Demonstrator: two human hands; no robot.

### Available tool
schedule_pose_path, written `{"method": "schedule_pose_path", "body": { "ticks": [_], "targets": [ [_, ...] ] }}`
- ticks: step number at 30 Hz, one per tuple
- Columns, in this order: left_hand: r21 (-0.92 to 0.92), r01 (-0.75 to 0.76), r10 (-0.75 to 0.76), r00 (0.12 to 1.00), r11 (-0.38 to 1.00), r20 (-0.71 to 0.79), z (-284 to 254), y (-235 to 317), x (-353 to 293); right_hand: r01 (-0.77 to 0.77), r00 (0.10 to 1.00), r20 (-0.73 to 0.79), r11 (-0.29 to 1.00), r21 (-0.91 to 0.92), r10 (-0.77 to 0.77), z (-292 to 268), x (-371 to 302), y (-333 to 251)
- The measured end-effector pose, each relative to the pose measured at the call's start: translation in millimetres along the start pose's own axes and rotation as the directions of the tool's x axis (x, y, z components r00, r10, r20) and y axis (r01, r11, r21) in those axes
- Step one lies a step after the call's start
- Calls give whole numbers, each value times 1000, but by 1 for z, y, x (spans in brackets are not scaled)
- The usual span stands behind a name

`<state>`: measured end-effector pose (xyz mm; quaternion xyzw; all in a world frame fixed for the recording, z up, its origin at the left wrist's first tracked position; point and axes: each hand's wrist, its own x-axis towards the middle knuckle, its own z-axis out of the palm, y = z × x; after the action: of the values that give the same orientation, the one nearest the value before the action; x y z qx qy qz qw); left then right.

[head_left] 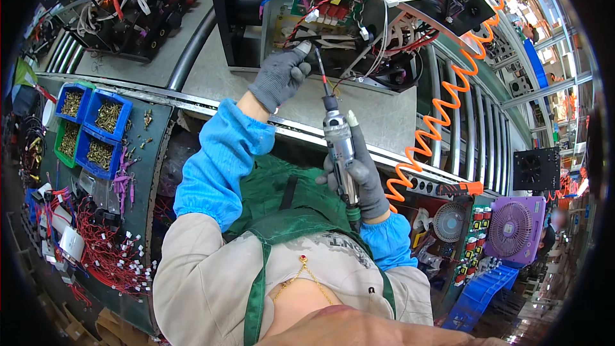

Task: Assemble internal components of an electronic device on a factory production line.

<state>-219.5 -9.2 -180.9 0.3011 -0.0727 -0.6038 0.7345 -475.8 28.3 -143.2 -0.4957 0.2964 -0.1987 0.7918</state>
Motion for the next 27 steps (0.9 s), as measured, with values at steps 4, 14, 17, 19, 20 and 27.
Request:
{"method": "schedule_pose_path", "body": {
  "ticks": [4,14,17,19,20,27],
  "targets": [
    [3,8,-8,1000,1000,11,5,-5,8,-25,1000,18,998,52,24,-7,-4,1],
    [76,8,-16,995,997,102,9,-12,18,25,999,-45,997,-70,-28,-9,-1,-6],
    [266,-33,23,999,964,43,21,-9,14,24,998,-50,993,-118,-30,-9,-3,-10],
    [320,-86,74,996,943,49,21,-11,18,5,999,-45,991,-131,-11,-8,-4,-12],
    [373,-138,125,990,917,59,22,-12,19,-2,999,-44,995,-101,-3,-8,-3,-13],
    [645,-251,198,968,722,155,35,-4,14,-18,986,162,916,401,-51,-33,-1,6]
  ]
}}
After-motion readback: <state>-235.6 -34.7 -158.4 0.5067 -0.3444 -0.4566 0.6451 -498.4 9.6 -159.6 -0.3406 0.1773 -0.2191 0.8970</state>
